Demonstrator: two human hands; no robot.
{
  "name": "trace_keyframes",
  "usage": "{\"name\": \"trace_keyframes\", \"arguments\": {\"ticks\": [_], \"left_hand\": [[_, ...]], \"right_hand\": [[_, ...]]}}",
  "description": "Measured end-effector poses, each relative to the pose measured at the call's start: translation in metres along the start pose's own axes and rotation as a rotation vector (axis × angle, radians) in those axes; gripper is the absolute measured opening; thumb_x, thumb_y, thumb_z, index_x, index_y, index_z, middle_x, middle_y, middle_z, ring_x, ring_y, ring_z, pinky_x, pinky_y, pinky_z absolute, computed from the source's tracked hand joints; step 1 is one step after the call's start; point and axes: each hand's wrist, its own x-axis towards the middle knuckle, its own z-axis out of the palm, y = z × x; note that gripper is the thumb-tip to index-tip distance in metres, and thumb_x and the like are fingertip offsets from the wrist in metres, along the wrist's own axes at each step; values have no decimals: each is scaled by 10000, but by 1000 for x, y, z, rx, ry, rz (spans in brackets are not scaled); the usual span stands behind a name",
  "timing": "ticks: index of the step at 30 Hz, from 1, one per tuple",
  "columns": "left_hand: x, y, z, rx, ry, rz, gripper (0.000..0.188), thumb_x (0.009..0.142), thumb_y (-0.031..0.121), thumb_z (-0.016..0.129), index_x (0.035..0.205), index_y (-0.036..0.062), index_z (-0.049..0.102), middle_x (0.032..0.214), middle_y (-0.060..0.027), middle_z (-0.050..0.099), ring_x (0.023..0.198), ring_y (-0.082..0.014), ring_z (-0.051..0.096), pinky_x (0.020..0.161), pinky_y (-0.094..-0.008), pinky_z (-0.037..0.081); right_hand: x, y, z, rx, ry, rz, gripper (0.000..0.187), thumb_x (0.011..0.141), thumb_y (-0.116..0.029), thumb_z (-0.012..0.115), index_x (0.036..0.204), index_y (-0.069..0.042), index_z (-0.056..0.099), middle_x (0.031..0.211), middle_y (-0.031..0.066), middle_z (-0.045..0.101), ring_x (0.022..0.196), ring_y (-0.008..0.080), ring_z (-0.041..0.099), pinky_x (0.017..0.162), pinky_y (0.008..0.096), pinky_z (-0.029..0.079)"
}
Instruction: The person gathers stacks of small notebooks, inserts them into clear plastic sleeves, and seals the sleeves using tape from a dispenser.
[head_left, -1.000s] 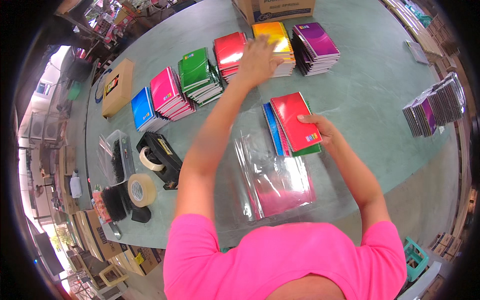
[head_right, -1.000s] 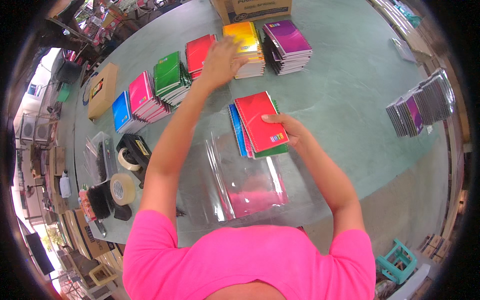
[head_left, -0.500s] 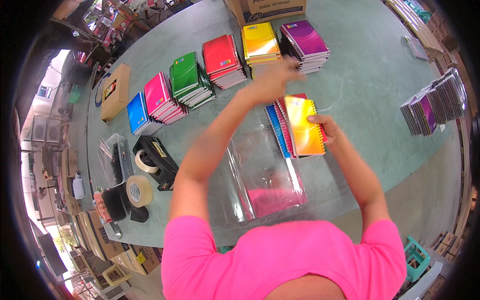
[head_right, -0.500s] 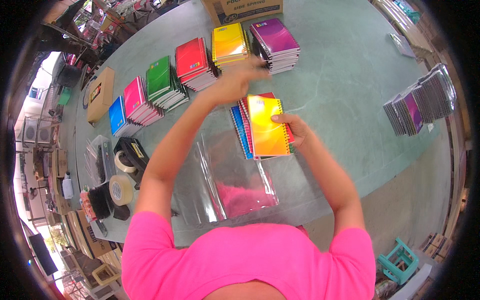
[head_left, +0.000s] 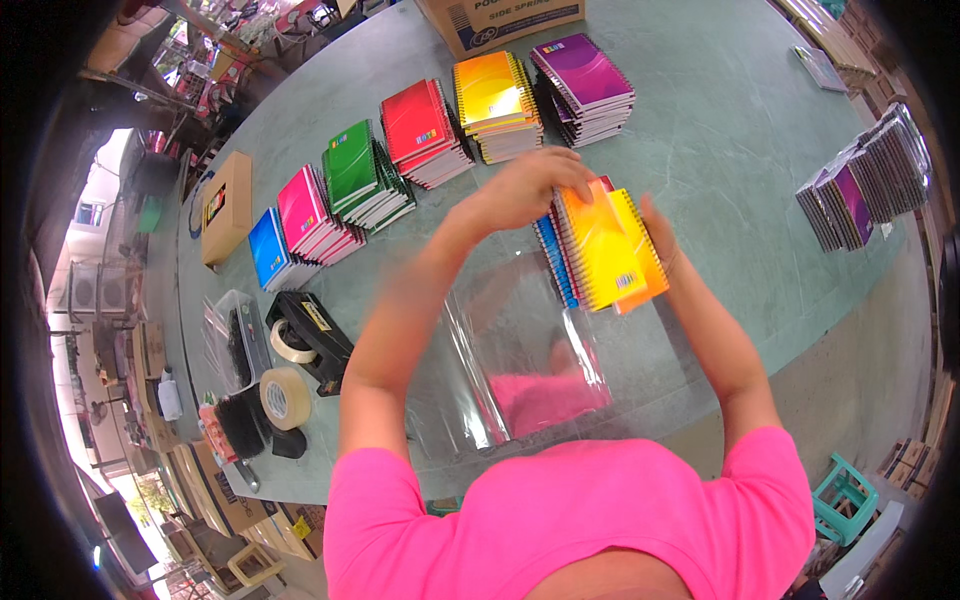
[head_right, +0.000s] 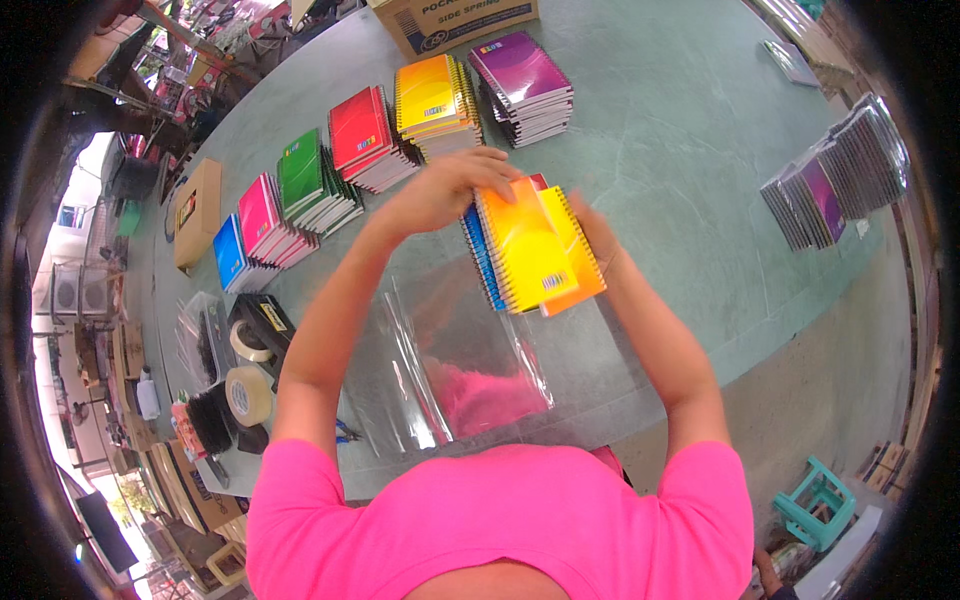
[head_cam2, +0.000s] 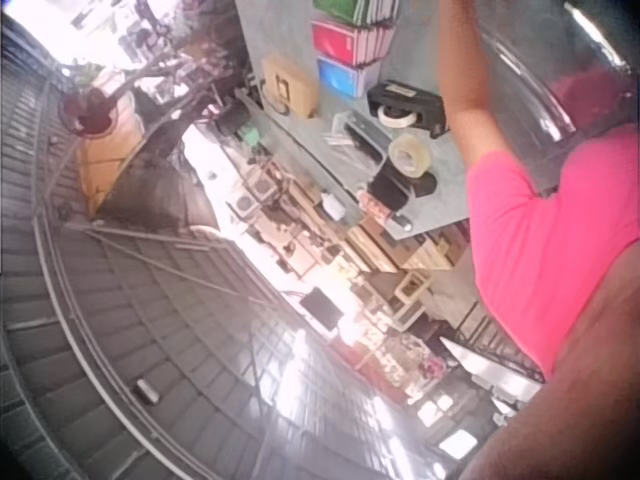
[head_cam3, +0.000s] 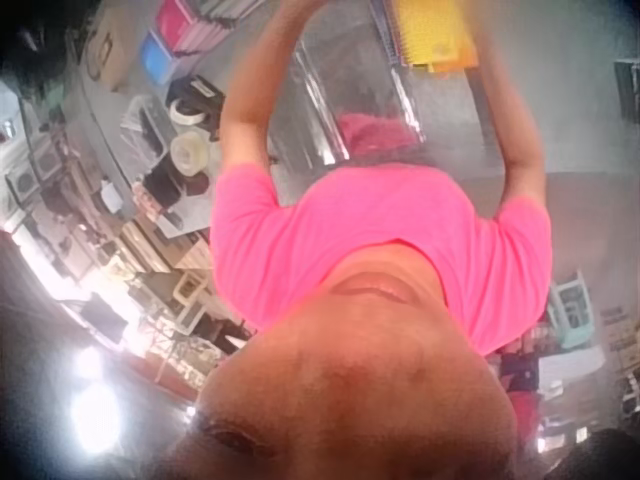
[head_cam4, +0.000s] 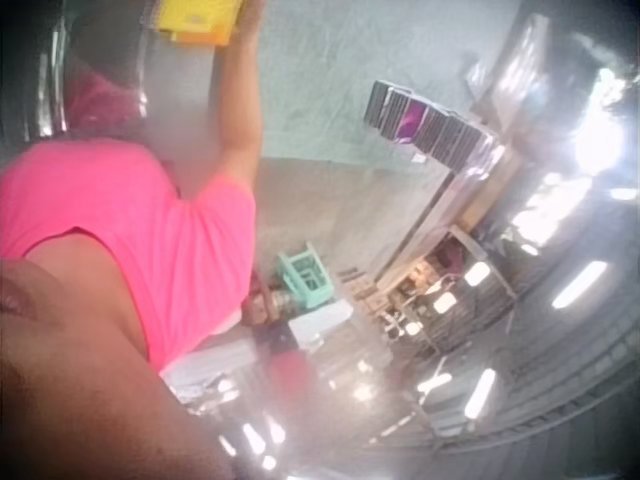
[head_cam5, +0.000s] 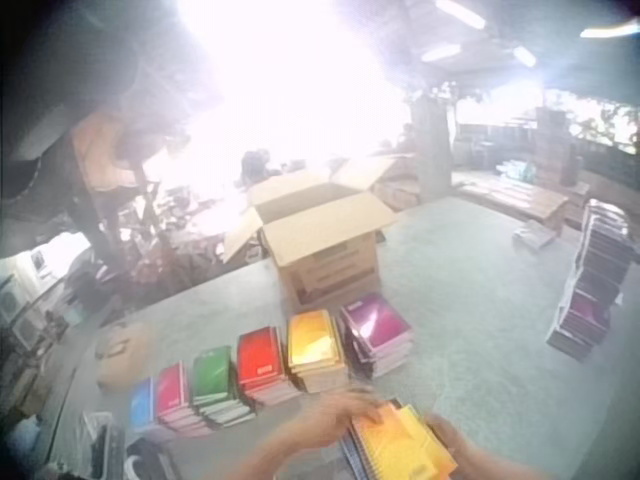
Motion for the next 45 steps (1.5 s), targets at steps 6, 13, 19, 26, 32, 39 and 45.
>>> {"name": "trace_keyframes", "arguments": {"ticks": [6, 13, 19, 26, 32, 39, 45], "left_hand": [[74, -55, 9, 655, 485, -130, 307, 764, 63, 508, 1051, 76, 615, 1102, -142, 596, 1100, -284, 520, 991, -436, 341], [68, 26, 76, 881, 207, 99, 149, 737, 181, 564, 830, 76, 612, 815, -91, 620, 895, -276, 579, 949, -471, 351], [89, -9, 49, 759, 673, 19, 370, 704, 320, 677, 902, 12, 621, 871, -133, 635, 914, -311, 581, 876, -439, 403], [90, -14, 27, 917, 484, 6, 132, 684, 168, 597, 754, 57, 576, 727, -119, 588, 769, -286, 573, 745, -409, 430], [-43, 141, 95, 497, -142, 369, 431, 709, 164, 598, 1128, 64, 581, 1136, -139, 559, 1116, -293, 504, 1008, -480, 333], [-144, 144, 98, 355, 427, 160, 619, 614, 93, 699, 1204, 157, 526, 1219, -125, 500, 1175, -325, 448, 1048, -505, 276], [-246, 160, 98, -338, 938, -360, 772, 583, 72, 816, 1237, 64, 408, 1147, -106, 535, 1115, -237, 499, 964, -369, 397]], "right_hand": [[-6, -1, 3, -149, 280, 55, 547, 801, -255, 663, 1221, 28, 456, 1139, 186, 580, 1006, 295, 596, 900, 438, 466], [-48, -30, 4, 23, 211, -226, 701, 817, -539, 552, 1213, 31, 454, 1174, 177, 557, 1003, 279, 597, 862, 416, 492], [-59, -35, -24, -257, 424, -258, 426, 790, -240, 613, 1117, 16, 518, 1013, 149, 624, 886, 252, 635, 816, 395, 518], [-68, -25, 0, -146, 374, -287, 477, 806, -282, 620, 1160, 16, 505, 1043, 153, 623, 895, 257, 633, 829, 397, 510], [-81, 12, 22, -232, 223, -53, 521, 808, -291, 580, 1233, -15, 463, 1110, 174, 590, 926, 282, 618, 849, 418, 498], [-56, 103, 83, -315, 178, 250, 488, 793, -292, 578, 1190, -24, 487, 1042, 133, 609, 906, 250, 616, 845, 379, 493], [-9, 136, 55, -1083, 160, 187, 882, 653, -430, 738, 1326, -4, 359, 1311, 173, 425, 1178, 241, 461, 1006, 366, 352]]}}
